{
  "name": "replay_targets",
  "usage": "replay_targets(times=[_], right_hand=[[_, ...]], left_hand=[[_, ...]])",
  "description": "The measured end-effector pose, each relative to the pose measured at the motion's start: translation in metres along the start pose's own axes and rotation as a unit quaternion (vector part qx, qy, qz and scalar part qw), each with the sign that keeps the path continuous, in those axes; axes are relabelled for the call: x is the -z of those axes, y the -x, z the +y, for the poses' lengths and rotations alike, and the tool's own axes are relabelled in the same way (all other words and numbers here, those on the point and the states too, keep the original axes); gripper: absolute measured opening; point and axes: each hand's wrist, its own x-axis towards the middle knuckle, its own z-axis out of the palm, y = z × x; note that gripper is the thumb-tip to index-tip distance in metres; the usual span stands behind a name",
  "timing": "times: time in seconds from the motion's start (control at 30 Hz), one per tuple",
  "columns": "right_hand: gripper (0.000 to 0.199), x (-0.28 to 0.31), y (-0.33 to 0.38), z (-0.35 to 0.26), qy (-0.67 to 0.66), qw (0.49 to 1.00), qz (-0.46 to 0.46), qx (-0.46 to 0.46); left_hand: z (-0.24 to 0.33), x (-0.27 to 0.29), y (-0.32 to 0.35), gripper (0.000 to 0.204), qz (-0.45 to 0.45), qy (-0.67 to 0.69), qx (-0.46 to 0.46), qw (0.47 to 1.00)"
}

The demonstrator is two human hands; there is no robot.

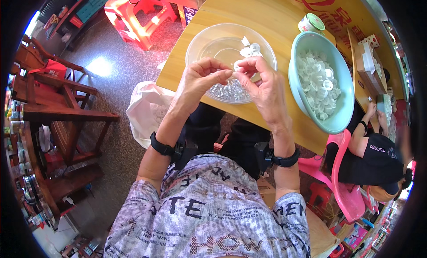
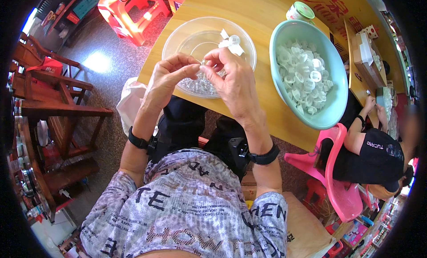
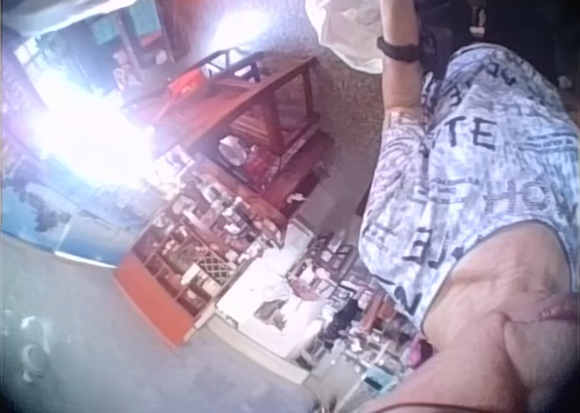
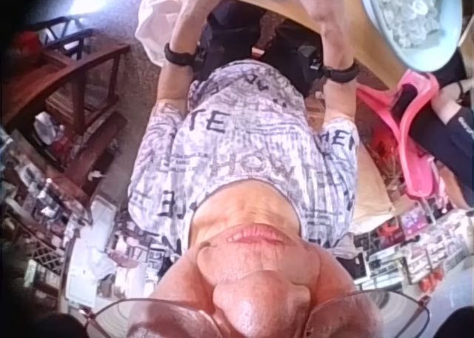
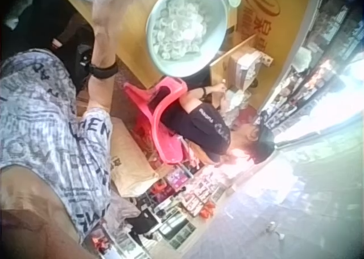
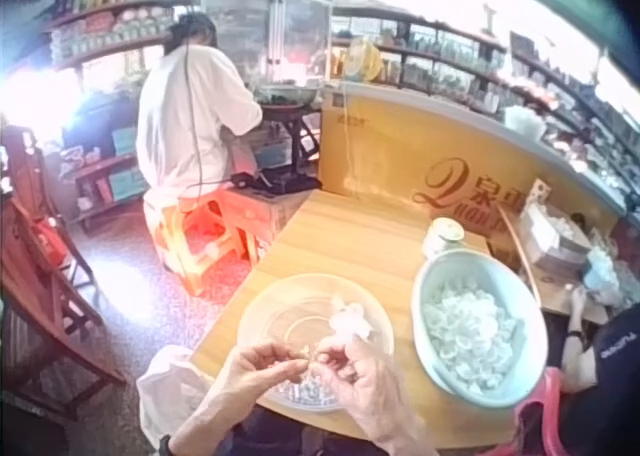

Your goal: Manually assembling small white plastic components by fitting them together.

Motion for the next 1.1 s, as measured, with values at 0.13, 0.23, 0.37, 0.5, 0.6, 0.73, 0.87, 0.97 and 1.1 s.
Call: replay_targets(times=[0.13,0.23,0.37,0.5,0.6,0.73,0.87,0.97,1.1], right_hand=[[0.015,-0.013,0.008,0.002,0.016,0.998,0.059,0.032],[0.015,-0.018,0.008,0.006,0.048,0.994,0.085,0.058],[0.015,-0.023,0.010,0.006,0.015,0.993,0.100,0.055],[0.017,-0.026,0.011,0.010,0.065,0.984,0.140,0.091],[0.018,-0.023,0.013,0.011,0.132,0.963,0.167,0.165],[0.015,-0.018,0.015,0.015,0.110,0.966,0.167,0.164],[0.012,-0.016,0.018,0.008,0.060,0.981,0.145,0.113],[0.009,-0.016,0.021,0.005,-0.023,0.990,0.131,0.049],[0.008,-0.017,0.023,0.008,-0.088,0.988,0.130,-0.004]], left_hand=[[-0.008,-0.001,0.004,0.015,-0.009,0.222,0.062,0.973],[-0.010,-0.005,0.005,0.013,0.006,0.260,0.051,0.964],[-0.008,-0.006,0.005,0.011,0.006,0.298,0.065,0.952],[-0.007,-0.009,0.006,0.011,-0.005,0.312,0.061,0.948],[-0.008,-0.011,0.006,0.012,-0.004,0.312,0.052,0.949],[-0.003,-0.014,0.007,0.015,-0.001,0.266,0.058,0.962],[-0.002,-0.016,0.008,0.016,0.020,0.211,0.021,0.977],[-0.005,-0.013,0.009,0.015,0.003,0.190,-0.003,0.982],[-0.003,-0.015,0.008,0.014,-0.005,0.232,0.022,0.972]])
